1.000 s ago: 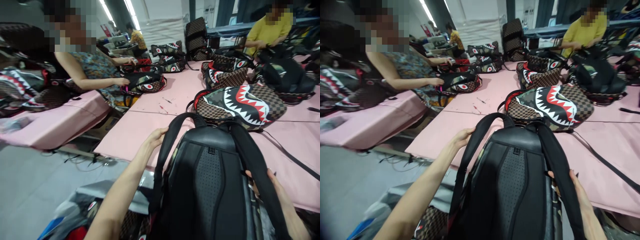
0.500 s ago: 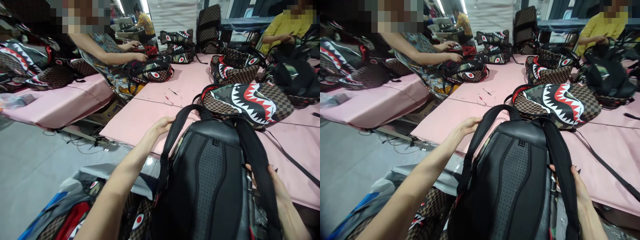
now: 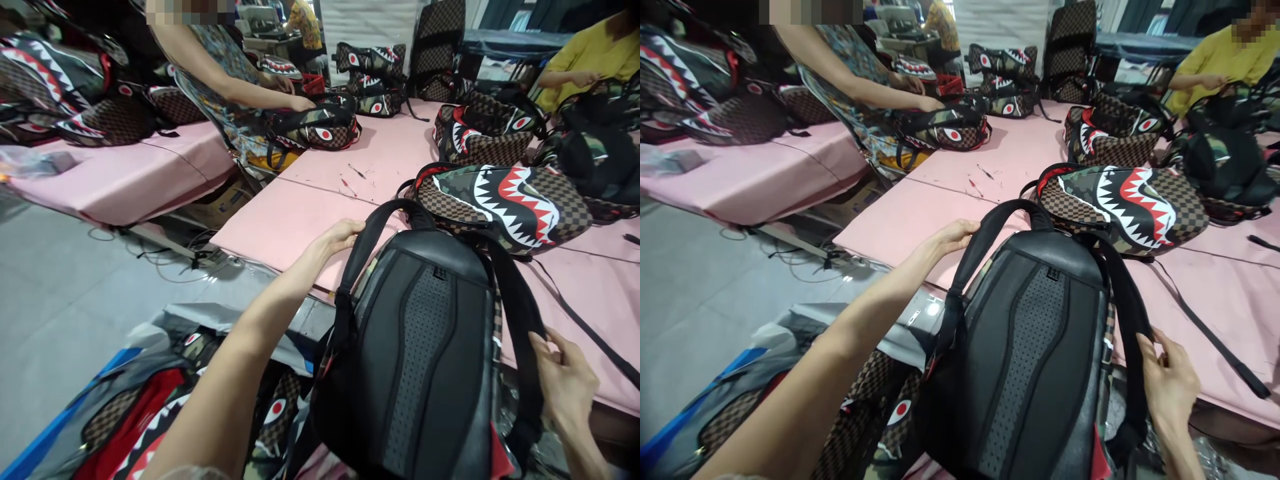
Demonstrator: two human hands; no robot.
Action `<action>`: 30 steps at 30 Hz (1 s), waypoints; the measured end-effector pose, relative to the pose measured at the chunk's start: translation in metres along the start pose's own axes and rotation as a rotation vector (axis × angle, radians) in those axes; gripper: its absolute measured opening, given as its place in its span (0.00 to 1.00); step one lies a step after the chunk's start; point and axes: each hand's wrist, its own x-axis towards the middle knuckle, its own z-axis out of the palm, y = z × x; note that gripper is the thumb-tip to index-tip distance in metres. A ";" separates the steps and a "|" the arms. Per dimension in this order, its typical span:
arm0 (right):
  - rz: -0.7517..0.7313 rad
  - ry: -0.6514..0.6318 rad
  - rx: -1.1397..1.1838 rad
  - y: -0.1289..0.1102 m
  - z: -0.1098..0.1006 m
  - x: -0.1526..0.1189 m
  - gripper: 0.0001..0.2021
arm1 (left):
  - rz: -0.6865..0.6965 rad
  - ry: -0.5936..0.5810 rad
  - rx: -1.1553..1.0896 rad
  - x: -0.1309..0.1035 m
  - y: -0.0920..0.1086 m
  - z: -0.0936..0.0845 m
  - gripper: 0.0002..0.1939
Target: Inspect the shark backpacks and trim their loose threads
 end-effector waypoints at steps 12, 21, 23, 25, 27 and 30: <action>-0.497 -0.300 -0.319 -0.081 0.049 -0.049 0.18 | 0.348 0.347 0.516 -0.013 -0.008 0.041 0.17; -0.385 -0.349 -0.061 -0.090 0.064 0.044 0.16 | 0.499 0.384 0.646 -0.022 0.000 0.053 0.20; -0.286 -0.464 0.047 -0.098 0.057 0.052 0.16 | 0.492 0.351 0.625 -0.029 0.001 0.058 0.20; -0.208 -0.553 0.192 -0.102 0.041 0.051 0.17 | 0.479 0.342 0.650 -0.040 0.001 0.062 0.20; -0.151 -0.646 0.267 -0.102 0.018 0.047 0.20 | 0.441 0.357 0.778 -0.049 -0.002 0.061 0.21; -0.142 -0.708 0.264 -0.090 -0.018 0.039 0.20 | 0.322 0.408 0.948 -0.056 -0.012 0.054 0.21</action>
